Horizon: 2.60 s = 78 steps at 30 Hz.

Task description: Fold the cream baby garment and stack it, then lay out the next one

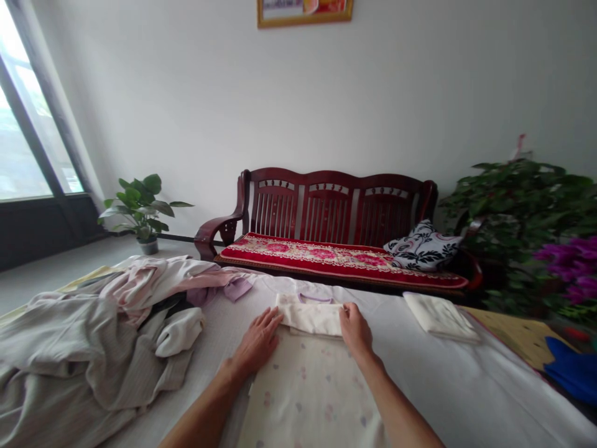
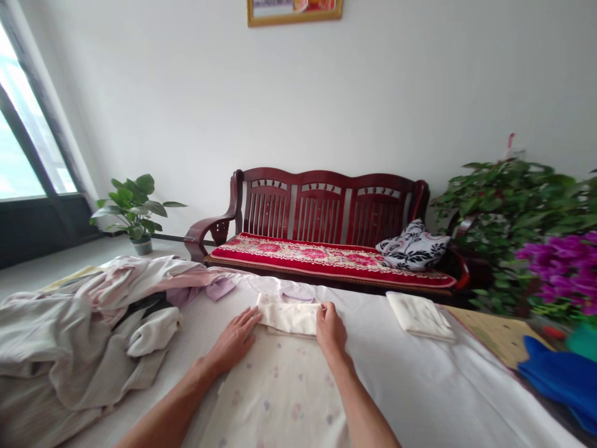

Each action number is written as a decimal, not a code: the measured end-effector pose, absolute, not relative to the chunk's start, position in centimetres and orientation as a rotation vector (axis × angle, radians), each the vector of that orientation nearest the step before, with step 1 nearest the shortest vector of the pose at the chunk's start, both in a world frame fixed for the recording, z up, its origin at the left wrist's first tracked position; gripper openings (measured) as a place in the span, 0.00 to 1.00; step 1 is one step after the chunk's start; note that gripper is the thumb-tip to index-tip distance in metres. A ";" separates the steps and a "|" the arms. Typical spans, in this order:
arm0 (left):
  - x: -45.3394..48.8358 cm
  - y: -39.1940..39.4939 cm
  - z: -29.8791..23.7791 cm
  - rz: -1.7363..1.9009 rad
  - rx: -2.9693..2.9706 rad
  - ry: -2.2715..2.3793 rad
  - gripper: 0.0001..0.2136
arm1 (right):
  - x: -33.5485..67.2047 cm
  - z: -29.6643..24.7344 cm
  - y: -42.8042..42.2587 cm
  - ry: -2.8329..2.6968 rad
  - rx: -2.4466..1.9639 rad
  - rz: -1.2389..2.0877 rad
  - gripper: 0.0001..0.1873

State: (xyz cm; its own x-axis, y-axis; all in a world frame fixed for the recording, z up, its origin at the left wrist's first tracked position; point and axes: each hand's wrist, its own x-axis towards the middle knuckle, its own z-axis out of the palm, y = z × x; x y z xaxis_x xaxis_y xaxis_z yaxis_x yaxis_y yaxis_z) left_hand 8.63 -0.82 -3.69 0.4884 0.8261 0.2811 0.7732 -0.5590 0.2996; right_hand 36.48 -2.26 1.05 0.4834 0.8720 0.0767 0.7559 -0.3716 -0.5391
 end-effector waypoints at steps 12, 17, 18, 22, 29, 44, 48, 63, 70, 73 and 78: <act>9.4 -1.3 -3.6 0.655 2.578 1.440 0.20 | 37.9 -0.4 -1.5 -1.454 -2.154 0.168 0.16; 9.3 -1.9 -2.6 0.737 2.588 1.348 0.18 | 38.8 -0.6 -1.5 -1.480 -2.153 0.121 0.12; 9.3 -2.0 -2.4 0.754 2.587 1.346 0.16 | 38.8 -0.5 -1.7 -1.479 -2.152 0.097 0.13; 10.6 -1.4 -1.3 0.898 2.503 1.400 0.14 | 37.4 0.4 -2.2 -1.581 -2.035 -0.029 0.20; 17.0 3.0 -1.4 0.938 2.352 1.423 0.20 | 30.7 -0.1 -1.5 -1.983 -1.781 -0.019 0.25; 16.0 3.7 -4.4 0.495 2.420 1.743 0.30 | 37.2 -2.2 -4.6 -2.081 -2.166 0.015 0.33; 15.2 3.2 -4.0 0.573 2.365 1.838 0.27 | 38.2 -2.3 -4.5 -2.070 -2.196 0.038 0.32; 9.6 -2.6 -2.0 0.315 2.837 0.925 0.26 | 40.3 -3.3 -8.8 -2.012 -2.212 -0.111 0.32; 5.1 -6.7 -1.9 0.279 2.764 0.900 0.26 | 42.9 -4.0 -13.8 -1.908 -2.174 -0.192 0.27; 3.7 -8.3 -1.7 0.314 2.756 0.869 0.26 | 44.0 -4.4 -15.1 -1.840 -2.115 -0.155 0.27; 2.1 -8.6 -2.5 0.413 2.646 0.843 0.18 | 45.6 -4.6 -15.5 -1.894 -1.730 0.120 0.27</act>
State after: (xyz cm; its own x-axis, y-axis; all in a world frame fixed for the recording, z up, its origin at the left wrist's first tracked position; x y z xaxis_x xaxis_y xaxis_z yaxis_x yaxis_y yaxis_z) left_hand 2.14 -8.63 -2.47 0.7825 0.5987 0.1709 0.5024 -0.7694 0.3945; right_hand 45.57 -15.54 -4.61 -0.0046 0.9396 0.3423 0.8889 0.1606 -0.4289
